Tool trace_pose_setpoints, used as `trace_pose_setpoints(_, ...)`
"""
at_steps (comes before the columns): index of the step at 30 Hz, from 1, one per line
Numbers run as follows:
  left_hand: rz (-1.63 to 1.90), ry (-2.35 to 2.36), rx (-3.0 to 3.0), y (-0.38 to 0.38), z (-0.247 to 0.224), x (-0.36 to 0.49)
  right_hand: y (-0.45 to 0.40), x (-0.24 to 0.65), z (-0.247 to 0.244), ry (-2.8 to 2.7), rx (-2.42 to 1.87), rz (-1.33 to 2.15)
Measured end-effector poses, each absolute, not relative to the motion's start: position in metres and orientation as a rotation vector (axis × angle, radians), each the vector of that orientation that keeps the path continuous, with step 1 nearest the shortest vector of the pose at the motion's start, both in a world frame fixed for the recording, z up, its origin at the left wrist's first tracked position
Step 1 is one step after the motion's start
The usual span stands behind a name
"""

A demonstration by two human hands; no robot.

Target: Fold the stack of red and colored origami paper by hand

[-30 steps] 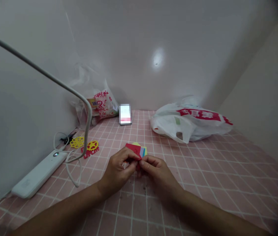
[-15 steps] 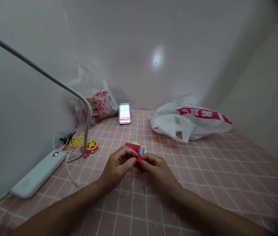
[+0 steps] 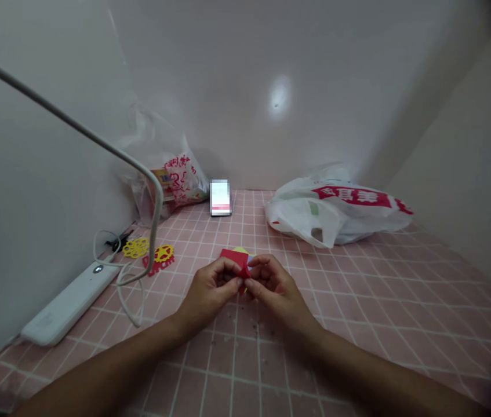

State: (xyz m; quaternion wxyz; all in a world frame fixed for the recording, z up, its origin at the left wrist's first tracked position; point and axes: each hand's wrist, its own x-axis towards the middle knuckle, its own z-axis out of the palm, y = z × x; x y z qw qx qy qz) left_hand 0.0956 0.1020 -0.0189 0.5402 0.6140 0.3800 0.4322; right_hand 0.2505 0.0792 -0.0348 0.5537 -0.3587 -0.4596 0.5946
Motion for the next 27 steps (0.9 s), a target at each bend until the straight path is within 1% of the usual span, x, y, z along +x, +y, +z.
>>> trace_pose_setpoints(7,1.017,0.867,1.303,0.1014,-0.0181,0.098,0.08,0.252,-0.0345,-1.096,-0.839,1.396)
trace_pose_setpoints(16,1.006,0.864,1.262,0.0981,-0.0149,0.0966,0.0795,0.2512,-0.0298,-1.015,-0.861,1.401)
trace_pose_setpoints(27,1.065,0.829,1.246,0.0996,-0.0165,0.097,0.0776,0.2518,-0.0317,-1.166,-0.879,1.282)
